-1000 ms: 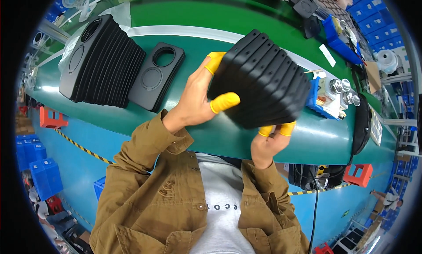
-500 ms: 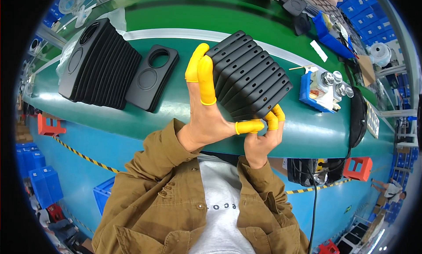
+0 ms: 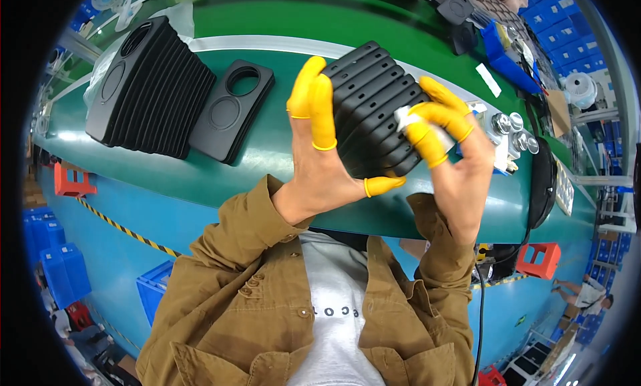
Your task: The person cleans plastic component housings by wiping them with a cloth.
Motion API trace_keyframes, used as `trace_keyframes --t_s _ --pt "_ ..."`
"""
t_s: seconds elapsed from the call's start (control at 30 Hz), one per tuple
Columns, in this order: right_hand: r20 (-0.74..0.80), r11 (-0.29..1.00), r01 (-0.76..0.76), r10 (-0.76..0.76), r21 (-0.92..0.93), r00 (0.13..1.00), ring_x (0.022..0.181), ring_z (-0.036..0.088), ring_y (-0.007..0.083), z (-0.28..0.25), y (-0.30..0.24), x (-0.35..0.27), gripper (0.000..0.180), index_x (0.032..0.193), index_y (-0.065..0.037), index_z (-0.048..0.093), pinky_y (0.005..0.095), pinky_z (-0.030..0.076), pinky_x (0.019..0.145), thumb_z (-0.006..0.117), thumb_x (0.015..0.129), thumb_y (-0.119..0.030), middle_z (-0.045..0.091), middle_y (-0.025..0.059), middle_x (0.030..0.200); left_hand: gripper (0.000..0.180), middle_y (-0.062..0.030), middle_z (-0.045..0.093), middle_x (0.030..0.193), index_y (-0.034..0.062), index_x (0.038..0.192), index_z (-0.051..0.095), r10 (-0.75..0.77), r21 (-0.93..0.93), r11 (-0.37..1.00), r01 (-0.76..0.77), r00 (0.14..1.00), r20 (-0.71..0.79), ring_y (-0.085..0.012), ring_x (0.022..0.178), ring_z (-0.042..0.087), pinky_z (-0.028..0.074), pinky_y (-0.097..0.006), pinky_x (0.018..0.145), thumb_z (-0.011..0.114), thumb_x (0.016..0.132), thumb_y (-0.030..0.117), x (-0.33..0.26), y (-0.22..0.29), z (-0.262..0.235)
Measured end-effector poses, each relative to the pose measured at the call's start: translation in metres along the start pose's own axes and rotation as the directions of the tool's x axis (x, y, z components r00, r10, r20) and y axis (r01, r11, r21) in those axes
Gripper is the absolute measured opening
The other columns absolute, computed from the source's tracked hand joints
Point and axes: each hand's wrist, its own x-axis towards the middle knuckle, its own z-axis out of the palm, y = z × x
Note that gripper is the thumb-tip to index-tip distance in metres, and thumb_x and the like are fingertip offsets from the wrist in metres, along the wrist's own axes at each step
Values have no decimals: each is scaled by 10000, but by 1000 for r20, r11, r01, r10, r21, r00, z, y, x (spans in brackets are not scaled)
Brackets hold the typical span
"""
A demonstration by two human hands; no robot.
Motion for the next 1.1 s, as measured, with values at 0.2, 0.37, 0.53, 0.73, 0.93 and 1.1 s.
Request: trace_keyframes --t_s 0.2,0.37,0.53,0.73,0.93,1.1 --pt "-159 975 -48 13 -219 987 892 657 249 0 4 19 187 964 -38 763 353 519 808 788 780 -18 713 116 979 1397 -203 280 1518 -7 1565 106 -22 9 1000 22 1000 22 -337 1339 372 318 -471 1110 964 561 446 -3 -1 0" --pt "239 902 353 -296 -247 925 902 585 292 16 -21 33 221 939 -89 783 391 452 820 825 723 -116 679 98 891 1397 -291 287 1528 95 1611 88 -23 -13 1000 23 1000 -14 -470 1327 376 345 -554 1049 943 563 445 -9 -9 7" --pt "72 887 199 -186 -416 980 877 600 295 6 4 58 159 920 -63 768 403 484 768 778 762 -75 694 100 887 1388 -316 247 1550 117 1613 91 10 -1 1000 -10 998 -59 -476 1304 389 349 -549 1048 939 563 442 -7 -8 5" --pt "111 836 309 -291 -454 950 868 605 326 10 15 78 155 924 -54 769 416 494 776 768 782 -115 699 121 904 1360 -326 239 1552 115 1613 103 25 -6 1000 -26 997 -71 -478 1305 386 343 -559 1068 924 584 455 -5 -7 5" --pt "271 898 405 -353 -172 896 851 621 326 32 -3 77 158 930 -67 771 418 505 775 770 791 -142 694 111 865 1448 -292 167 1579 54 1599 15 3 51 999 -5 1000 28 -444 1386 318 303 -526 1140 955 569 442 -7 -7 0" --pt "159 871 366 -331 -328 930 866 629 324 28 9 87 155 922 -65 774 422 510 781 742 773 -92 694 113 867 1445 -308 163 1575 83 1609 9 33 27 999 -33 999 9 -465 1392 308 314 -550 1130 951 578 454 -5 -8 1"
